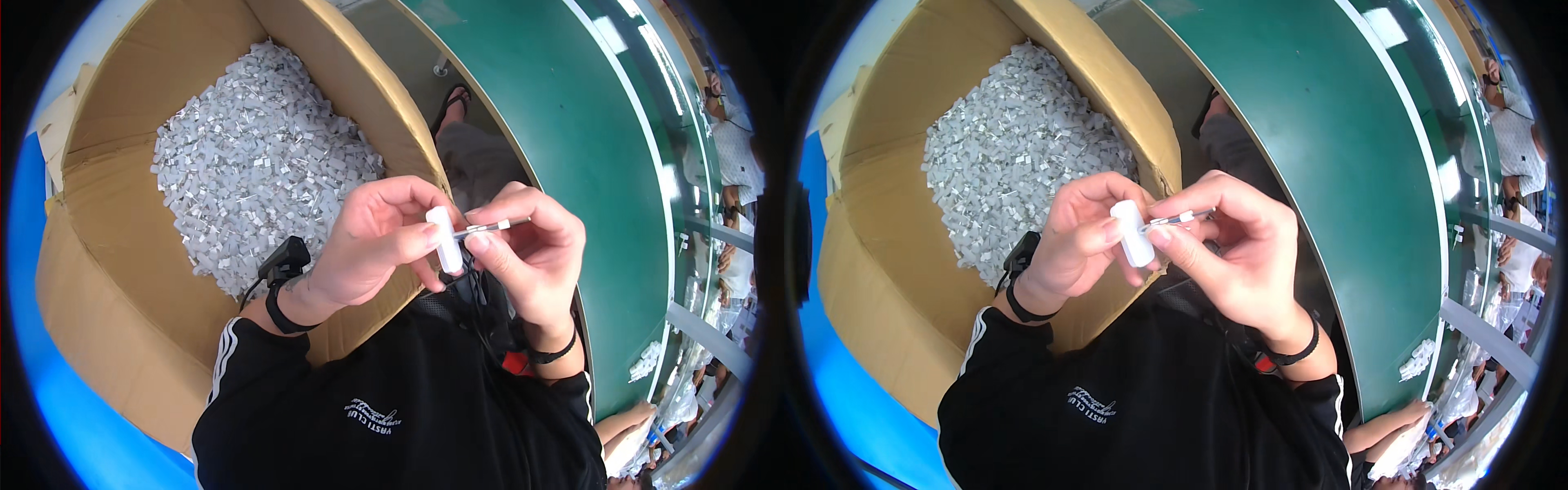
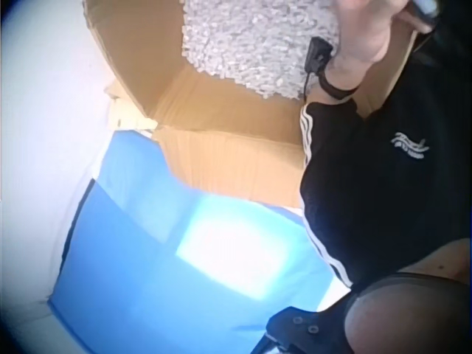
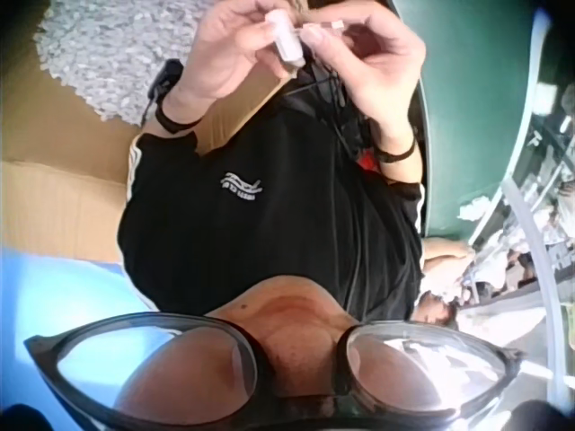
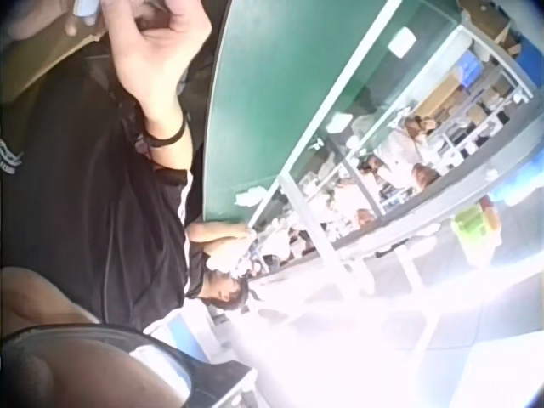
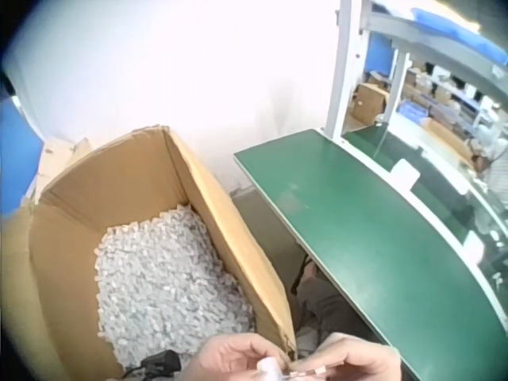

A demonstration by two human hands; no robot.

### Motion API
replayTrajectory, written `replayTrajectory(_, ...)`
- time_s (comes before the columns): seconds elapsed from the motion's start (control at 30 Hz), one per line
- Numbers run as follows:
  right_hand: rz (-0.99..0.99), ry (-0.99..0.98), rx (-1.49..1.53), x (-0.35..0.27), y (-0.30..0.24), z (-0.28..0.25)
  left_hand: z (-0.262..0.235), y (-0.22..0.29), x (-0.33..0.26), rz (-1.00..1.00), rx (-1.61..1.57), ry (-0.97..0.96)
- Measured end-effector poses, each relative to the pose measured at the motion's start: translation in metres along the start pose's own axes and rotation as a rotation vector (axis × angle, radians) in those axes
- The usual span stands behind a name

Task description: Assembling small electronic connectors by inserting metal pins into white plastic housings.

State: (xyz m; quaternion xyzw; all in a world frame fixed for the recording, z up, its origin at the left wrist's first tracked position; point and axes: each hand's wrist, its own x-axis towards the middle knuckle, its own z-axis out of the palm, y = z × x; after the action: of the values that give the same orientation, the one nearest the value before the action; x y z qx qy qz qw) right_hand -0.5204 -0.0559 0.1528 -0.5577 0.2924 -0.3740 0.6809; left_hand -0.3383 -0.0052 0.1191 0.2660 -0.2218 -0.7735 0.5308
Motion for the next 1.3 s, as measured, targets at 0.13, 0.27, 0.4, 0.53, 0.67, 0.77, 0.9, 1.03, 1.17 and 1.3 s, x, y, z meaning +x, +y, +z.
replayTrajectory(0.13,-0.146,0.073,-0.249,-0.006,-0.002,-0.004,0.005,-0.003,0.001,0.040,0.042,0.032)
replayTrajectory(0.27,-0.227,0.051,-0.451,-0.010,0.000,-0.012,0.007,-0.003,0.003,0.035,0.114,0.061)
replayTrajectory(0.4,-0.116,-0.017,-0.462,-0.008,-0.011,-0.025,0.001,-0.002,0.004,-0.192,-0.101,-0.056)
replayTrajectory(0.53,-0.587,-0.098,-0.587,-0.008,-0.004,-0.045,0.011,-0.006,0.009,-0.373,-0.144,-0.046)
replayTrajectory(0.67,-0.780,-0.354,-0.821,-0.002,-0.021,-0.050,0.015,-0.015,0.012,-0.452,-0.205,-0.083)
replayTrajectory(0.77,-0.740,-0.165,-0.679,-0.014,-0.012,-0.056,0.025,-0.018,0.009,-0.292,-0.049,-0.106)
replayTrajectory(0.9,-0.405,0.181,-0.133,-0.034,0.016,-0.053,0.023,-0.022,0.014,0.682,0.791,-0.138)
replayTrajectory(1.03,-0.218,0.170,0.146,-0.044,0.031,-0.044,0.035,-0.019,0.019,0.717,0.893,-0.064)
replayTrajectory(1.17,-0.146,0.235,0.276,-0.049,0.039,-0.038,0.038,-0.026,0.020,0.618,0.788,-0.012)
replayTrajectory(1.3,-0.168,0.261,0.303,-0.052,0.041,-0.031,0.034,-0.032,0.024,0.830,0.898,-0.019)
